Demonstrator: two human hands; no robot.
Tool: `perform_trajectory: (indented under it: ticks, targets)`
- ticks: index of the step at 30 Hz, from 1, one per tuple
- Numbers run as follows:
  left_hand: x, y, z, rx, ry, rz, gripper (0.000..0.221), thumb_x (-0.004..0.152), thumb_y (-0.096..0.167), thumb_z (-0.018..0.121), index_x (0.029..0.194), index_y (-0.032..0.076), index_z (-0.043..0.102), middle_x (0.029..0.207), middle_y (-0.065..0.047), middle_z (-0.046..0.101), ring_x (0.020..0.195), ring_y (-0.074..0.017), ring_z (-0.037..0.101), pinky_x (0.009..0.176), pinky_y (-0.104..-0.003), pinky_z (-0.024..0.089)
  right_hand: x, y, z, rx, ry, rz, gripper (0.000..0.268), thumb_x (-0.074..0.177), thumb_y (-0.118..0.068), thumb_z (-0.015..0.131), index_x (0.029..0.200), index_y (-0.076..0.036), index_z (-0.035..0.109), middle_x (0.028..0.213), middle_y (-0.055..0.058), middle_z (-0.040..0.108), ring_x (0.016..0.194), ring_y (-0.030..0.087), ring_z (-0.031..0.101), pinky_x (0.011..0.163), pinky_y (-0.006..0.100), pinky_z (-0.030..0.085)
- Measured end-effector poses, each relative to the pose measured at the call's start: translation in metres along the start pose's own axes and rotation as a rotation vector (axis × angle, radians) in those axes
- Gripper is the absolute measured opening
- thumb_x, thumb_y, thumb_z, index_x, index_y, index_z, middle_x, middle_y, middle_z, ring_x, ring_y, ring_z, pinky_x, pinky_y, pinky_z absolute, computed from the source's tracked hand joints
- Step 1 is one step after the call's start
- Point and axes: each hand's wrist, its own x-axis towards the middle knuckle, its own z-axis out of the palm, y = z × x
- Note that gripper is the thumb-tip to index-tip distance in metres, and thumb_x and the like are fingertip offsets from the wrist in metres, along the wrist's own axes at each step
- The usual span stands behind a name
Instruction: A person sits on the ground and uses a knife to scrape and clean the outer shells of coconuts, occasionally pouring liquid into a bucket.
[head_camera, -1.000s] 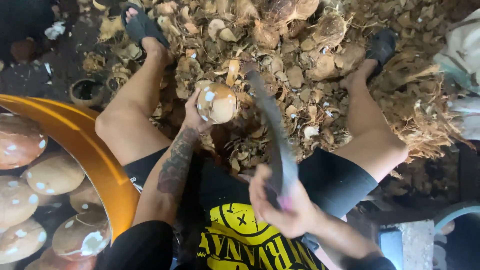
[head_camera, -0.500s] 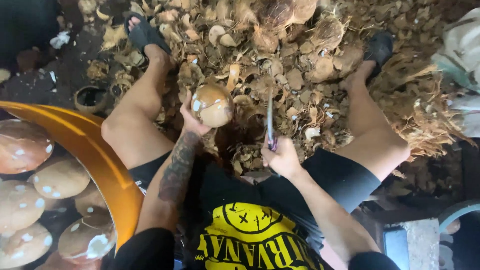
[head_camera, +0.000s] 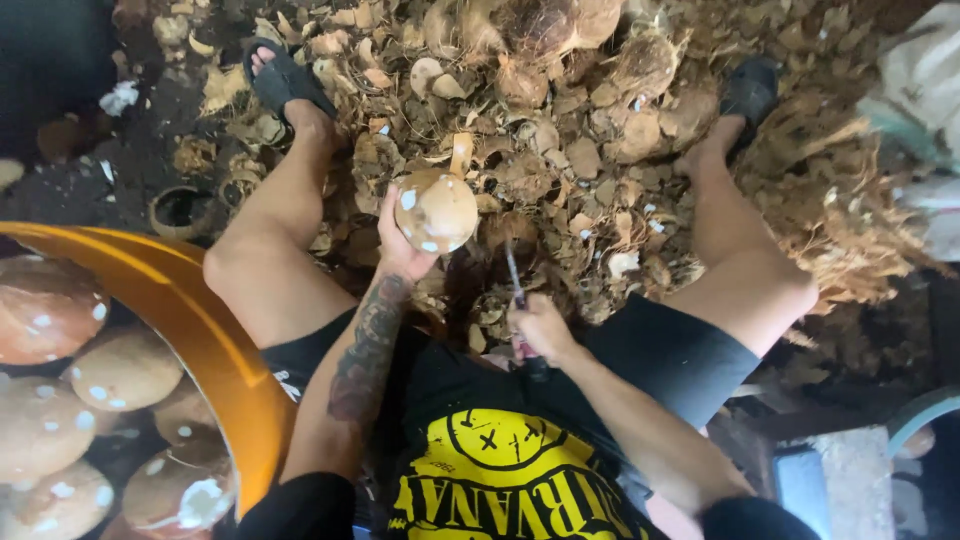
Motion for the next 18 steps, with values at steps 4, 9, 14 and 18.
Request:
perform_trajectory:
  ticks: [4,9,14,18]
  targets:
    - [-0.007,0.01,0.01,-0.028,-0.039,-0.027,0.083,0.083,0.071,0.068,0.143,0.014,0.063,0.145,-0.015,0.065,0.132,-0.0402,0.063,0.116,-0.061,0.049,-0.039,-0.061,-0.002,-0.242,0.061,-0.6,0.015,0.074,0.001,0.061,0.06,-0.004,0.058,0.041,0.015,0.056,0.032,0.026,0.058,0.035,0.031,0.041]
    - [0.009,0.016,0.003,0.298,0.037,-0.054,0.096,0.08,0.072,0.078,0.149,0.009,0.057,0.147,-0.024,0.062,0.137,-0.0449,0.058,0.118,-0.062,0.045,-0.055,-0.09,-0.003,-0.363,0.13,-1.322,0.017,0.069,0.0,0.066,0.072,-0.014,0.056,0.047,0.003,0.053,0.038,0.027,0.053,0.042,0.029,0.044]
    - [0.001,0.008,0.012,0.34,0.163,0.008,0.101,0.078,0.067,0.083,0.153,0.007,0.053,0.15,-0.023,0.059,0.14,-0.0418,0.057,0.118,-0.061,0.045,0.005,-0.025,-0.005,-0.724,-0.016,-0.298,0.016,0.083,-0.011,0.061,0.087,0.004,0.064,0.077,0.03,0.068,0.08,0.05,0.071,0.071,0.057,0.053]
    - [-0.006,0.016,0.005,0.201,-0.037,0.068,0.068,0.087,0.058,0.079,0.133,0.01,0.068,0.132,-0.016,0.072,0.12,-0.0337,0.07,0.111,-0.053,0.055,0.015,-0.016,-0.024,-0.388,0.11,-0.116,0.007,0.073,-0.01,0.063,0.067,-0.006,0.061,0.045,0.014,0.06,0.039,0.025,0.066,0.041,0.035,0.048]
